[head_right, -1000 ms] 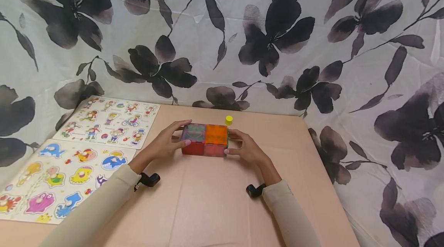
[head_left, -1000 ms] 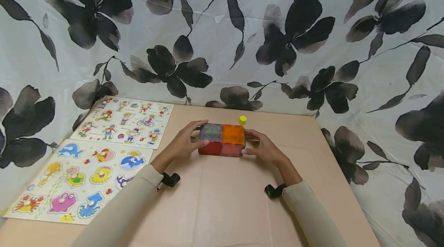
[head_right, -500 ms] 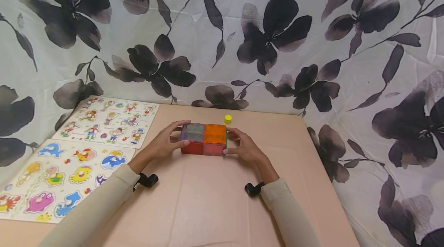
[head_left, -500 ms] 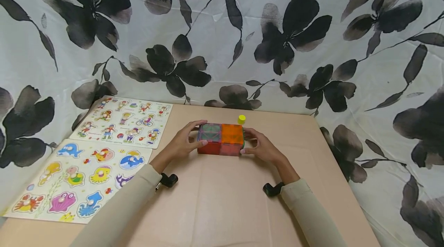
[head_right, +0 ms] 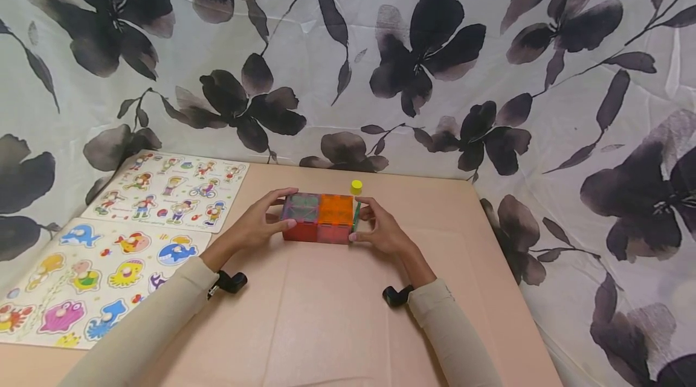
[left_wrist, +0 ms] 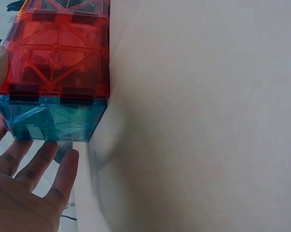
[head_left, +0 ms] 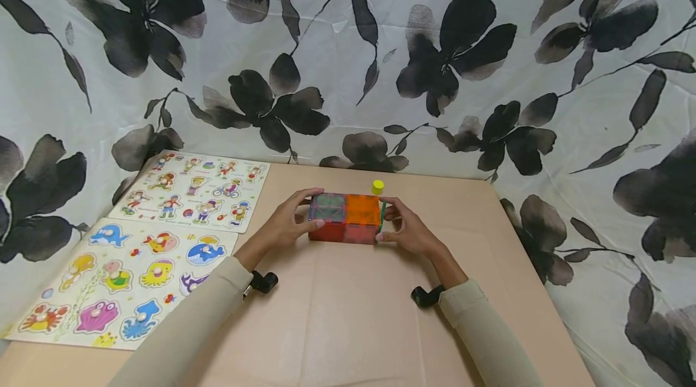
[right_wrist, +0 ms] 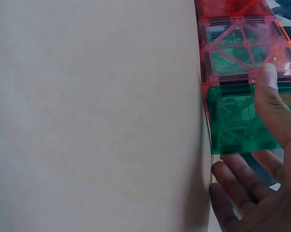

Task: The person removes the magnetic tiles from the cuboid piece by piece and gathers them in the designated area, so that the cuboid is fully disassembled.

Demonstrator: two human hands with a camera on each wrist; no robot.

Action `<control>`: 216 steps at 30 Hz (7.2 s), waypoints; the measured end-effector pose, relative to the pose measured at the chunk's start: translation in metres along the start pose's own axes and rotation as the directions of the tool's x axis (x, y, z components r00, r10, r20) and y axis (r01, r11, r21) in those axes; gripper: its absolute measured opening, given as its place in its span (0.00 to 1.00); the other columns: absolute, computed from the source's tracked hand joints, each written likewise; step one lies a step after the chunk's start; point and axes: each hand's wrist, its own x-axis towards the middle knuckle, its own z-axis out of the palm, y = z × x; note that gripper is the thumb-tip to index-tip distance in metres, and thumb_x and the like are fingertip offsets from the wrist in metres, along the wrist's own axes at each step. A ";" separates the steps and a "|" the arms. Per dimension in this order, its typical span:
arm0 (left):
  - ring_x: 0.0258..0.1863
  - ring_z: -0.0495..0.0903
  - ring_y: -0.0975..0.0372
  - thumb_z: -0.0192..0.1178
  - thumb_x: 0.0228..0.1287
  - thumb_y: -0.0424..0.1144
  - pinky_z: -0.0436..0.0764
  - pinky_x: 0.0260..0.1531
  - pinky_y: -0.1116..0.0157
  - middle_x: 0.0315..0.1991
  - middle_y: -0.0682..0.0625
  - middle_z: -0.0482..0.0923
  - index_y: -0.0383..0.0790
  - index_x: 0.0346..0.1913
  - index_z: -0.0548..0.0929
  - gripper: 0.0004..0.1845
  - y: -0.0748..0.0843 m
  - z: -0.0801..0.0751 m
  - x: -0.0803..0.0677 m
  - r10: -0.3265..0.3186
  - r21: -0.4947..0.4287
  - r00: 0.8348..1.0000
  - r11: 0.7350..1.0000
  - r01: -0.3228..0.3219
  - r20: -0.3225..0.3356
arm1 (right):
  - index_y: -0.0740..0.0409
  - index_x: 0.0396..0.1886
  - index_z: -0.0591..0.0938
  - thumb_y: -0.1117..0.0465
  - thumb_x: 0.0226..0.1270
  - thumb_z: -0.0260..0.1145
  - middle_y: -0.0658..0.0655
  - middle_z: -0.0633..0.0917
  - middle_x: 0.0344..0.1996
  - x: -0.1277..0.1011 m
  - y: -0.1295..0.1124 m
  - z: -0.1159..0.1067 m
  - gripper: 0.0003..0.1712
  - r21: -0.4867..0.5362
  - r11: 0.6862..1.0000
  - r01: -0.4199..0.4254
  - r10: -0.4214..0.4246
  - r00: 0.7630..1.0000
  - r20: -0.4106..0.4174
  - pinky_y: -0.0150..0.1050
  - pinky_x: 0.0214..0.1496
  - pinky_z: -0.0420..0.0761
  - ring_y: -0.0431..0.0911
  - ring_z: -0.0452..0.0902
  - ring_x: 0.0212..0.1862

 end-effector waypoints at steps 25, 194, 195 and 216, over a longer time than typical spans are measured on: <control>0.79 0.66 0.42 0.72 0.70 0.40 0.74 0.73 0.39 0.82 0.45 0.61 0.51 0.81 0.64 0.41 0.001 -0.001 0.000 -0.021 -0.009 1.000 1.000 0.021 0.013 | 0.74 0.49 0.71 0.76 0.59 0.78 0.71 0.83 0.45 -0.012 0.022 -0.007 0.27 0.349 0.936 0.054 0.012 0.982 -0.186 0.28 0.47 0.88 0.40 0.86 0.41; 0.79 0.66 0.41 0.74 0.69 0.41 0.73 0.73 0.39 0.80 0.45 0.63 0.54 0.81 0.65 0.42 -0.003 -0.002 -0.003 -0.019 0.005 1.000 1.000 0.019 0.012 | 0.43 0.55 0.91 0.66 0.75 0.69 0.48 0.93 0.47 -0.078 -0.053 -0.004 0.16 -0.125 0.988 0.090 -0.114 0.974 -0.198 0.35 0.46 0.87 0.44 0.86 0.42; 0.79 0.65 0.41 0.74 0.69 0.41 0.73 0.73 0.39 0.80 0.45 0.63 0.53 0.81 0.65 0.42 -0.003 -0.002 -0.003 -0.019 0.003 1.000 1.000 0.019 0.012 | 0.44 0.55 0.91 0.65 0.76 0.69 0.49 0.93 0.47 -0.080 -0.049 -0.010 0.15 -0.109 0.991 0.078 -0.099 0.975 -0.201 0.35 0.45 0.87 0.45 0.86 0.42; 0.79 0.66 0.42 0.73 0.69 0.41 0.74 0.73 0.40 0.80 0.46 0.63 0.54 0.81 0.65 0.41 -0.003 -0.002 -0.002 -0.012 0.000 1.000 1.000 0.012 0.019 | 0.60 0.68 0.80 0.62 0.88 0.52 0.67 0.81 0.54 -0.088 0.046 -0.131 0.19 0.074 0.966 -0.247 0.256 0.886 -0.387 0.30 0.41 0.87 0.51 0.72 0.45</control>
